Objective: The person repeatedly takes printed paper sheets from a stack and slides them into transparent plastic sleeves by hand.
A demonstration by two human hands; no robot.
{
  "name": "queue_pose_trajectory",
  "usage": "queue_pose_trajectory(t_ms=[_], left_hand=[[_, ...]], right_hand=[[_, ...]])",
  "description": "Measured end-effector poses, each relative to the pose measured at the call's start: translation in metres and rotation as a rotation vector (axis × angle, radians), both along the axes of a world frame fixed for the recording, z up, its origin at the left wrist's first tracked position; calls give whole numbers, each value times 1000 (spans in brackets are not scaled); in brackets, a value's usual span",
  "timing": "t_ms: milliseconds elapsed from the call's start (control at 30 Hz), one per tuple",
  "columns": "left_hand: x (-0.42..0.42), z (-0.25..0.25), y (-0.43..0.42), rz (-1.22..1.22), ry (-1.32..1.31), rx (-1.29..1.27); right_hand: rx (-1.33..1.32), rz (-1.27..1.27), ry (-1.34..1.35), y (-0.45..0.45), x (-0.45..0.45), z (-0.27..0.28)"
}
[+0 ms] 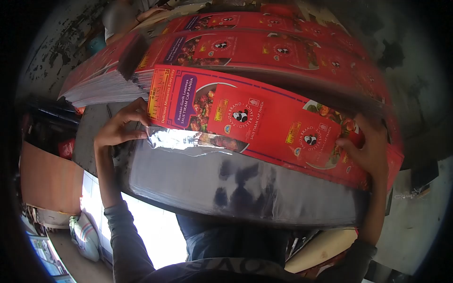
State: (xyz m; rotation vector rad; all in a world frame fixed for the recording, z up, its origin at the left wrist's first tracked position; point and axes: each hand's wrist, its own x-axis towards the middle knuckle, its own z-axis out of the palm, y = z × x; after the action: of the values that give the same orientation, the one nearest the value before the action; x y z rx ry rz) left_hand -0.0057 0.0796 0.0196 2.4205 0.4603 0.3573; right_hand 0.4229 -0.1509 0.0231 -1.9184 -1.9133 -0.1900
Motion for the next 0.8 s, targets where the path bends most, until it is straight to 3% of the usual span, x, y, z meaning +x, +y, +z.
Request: queue_pose_trajectory(t_ms=[133,200,300,600,800], left_hand=[[-2,2,2,-53,36,-78],[-2,0,-1,63,-26,-352],[-2,2,-1,136,-29,-568],[-4,-4,7,134,13,-701],[-6,-8,9,117,23,-701]], right_hand=[[50,-18,2,-4,3,-3],[30,-53,15,-5,4,-5],[104,-2,-6,-4,-2,-1],[24,-84,-79,-9,-8,8],[140,38,-208,-7,-9,10]])
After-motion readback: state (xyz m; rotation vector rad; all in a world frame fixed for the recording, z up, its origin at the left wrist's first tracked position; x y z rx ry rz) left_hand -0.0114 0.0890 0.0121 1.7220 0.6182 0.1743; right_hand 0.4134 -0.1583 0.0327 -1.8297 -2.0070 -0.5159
